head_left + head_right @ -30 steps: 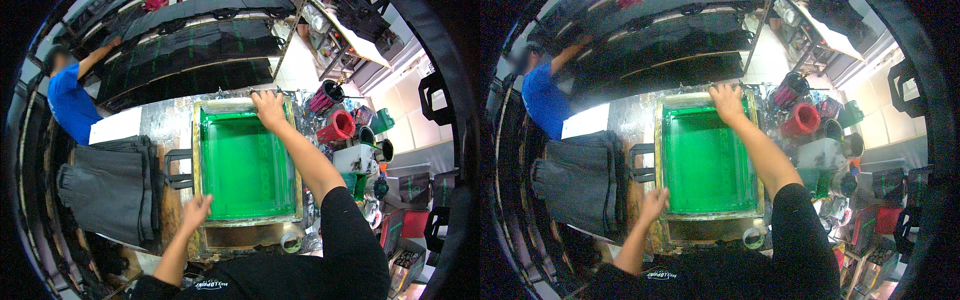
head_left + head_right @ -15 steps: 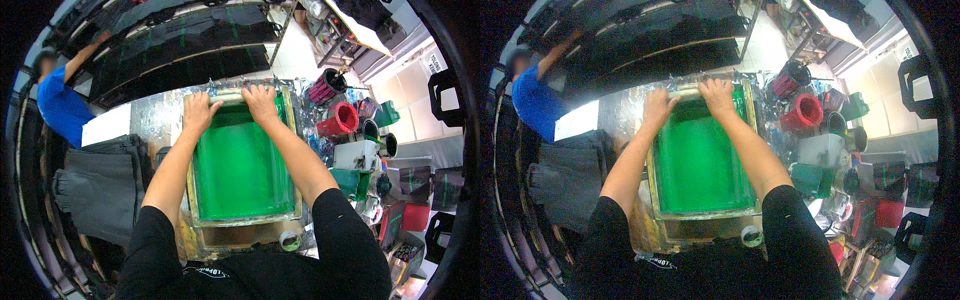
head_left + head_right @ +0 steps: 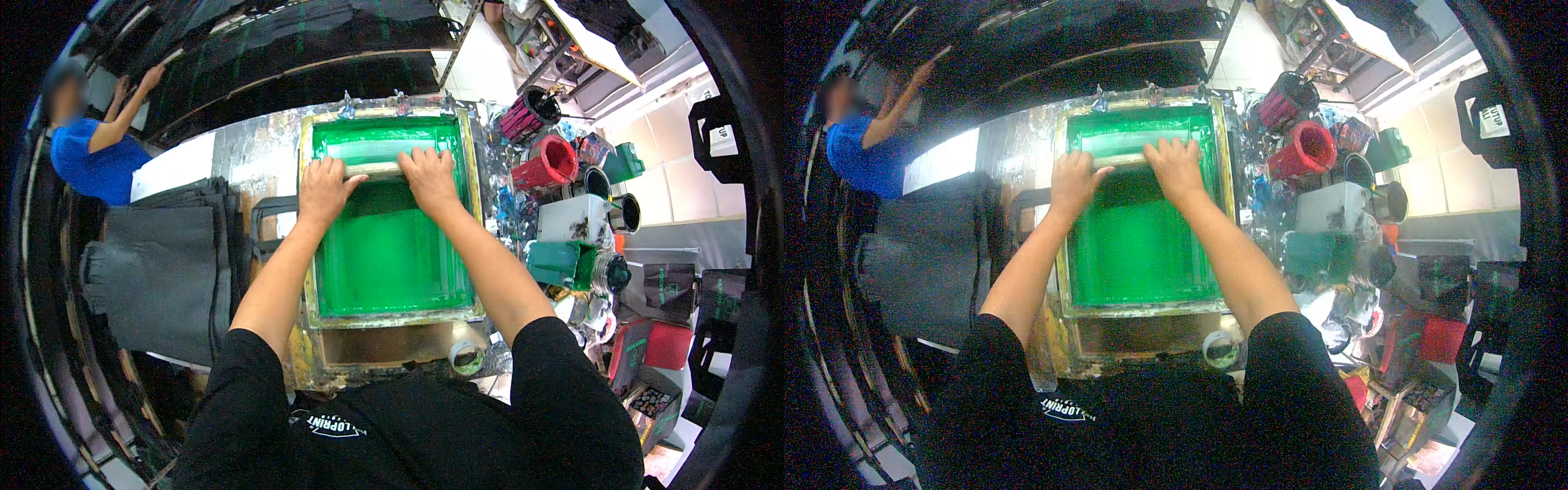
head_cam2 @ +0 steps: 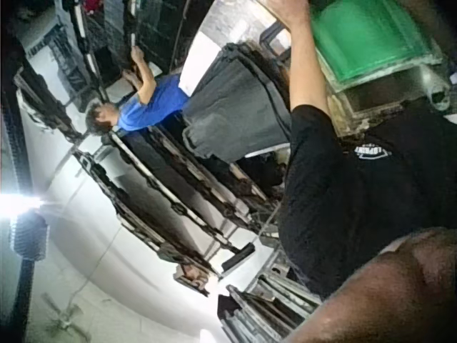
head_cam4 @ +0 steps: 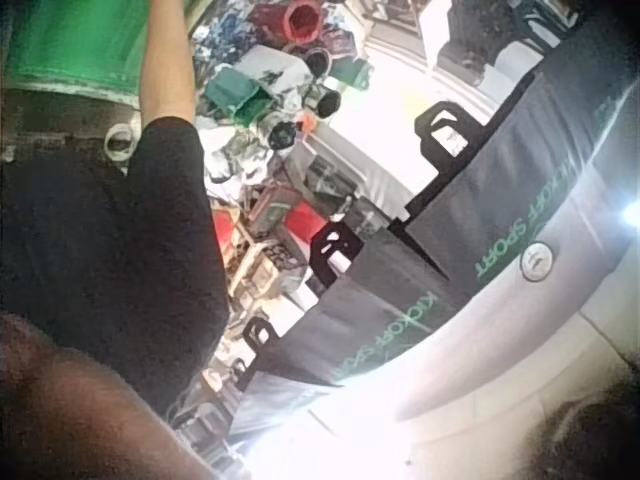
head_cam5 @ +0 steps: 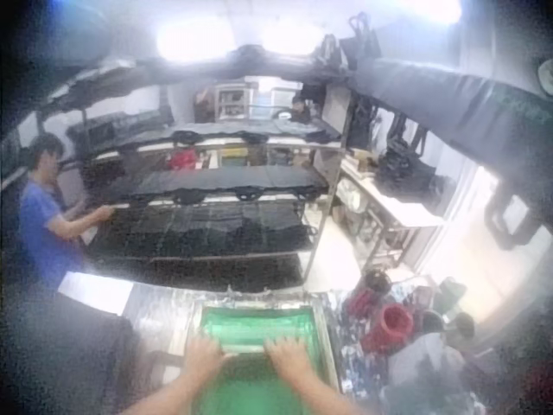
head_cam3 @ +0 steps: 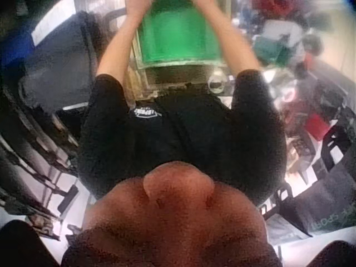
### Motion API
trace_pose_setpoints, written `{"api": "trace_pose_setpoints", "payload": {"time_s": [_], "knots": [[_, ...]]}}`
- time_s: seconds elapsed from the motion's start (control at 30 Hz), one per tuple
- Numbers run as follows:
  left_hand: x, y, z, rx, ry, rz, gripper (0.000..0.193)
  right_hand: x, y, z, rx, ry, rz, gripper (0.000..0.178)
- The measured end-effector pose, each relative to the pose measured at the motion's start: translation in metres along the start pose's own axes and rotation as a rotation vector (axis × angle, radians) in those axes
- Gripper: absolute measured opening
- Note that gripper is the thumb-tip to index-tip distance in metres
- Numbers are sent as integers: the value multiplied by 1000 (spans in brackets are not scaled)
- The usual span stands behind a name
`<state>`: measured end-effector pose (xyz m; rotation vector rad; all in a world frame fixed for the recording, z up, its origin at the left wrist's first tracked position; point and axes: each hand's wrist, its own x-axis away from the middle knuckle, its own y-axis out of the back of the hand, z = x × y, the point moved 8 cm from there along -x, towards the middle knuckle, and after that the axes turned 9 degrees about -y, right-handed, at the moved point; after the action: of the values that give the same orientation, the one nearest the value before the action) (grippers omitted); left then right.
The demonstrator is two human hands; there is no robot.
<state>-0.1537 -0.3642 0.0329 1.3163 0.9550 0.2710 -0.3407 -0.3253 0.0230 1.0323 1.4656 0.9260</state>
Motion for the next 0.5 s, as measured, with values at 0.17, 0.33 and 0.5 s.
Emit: {"api": "trace_pose_setpoints", "payload": {"time_s": [0.17,0.33,0.5], "knots": [[55,22,-33,-23,5,46,53,63,21,18,-41,-16,60,25],[106,45,-71,4,8,32,52,126,48,31,-41,-6,26,27],[157,69,-105,39,-10,23,51,187,71,46,-57,-19,66,26]]}}
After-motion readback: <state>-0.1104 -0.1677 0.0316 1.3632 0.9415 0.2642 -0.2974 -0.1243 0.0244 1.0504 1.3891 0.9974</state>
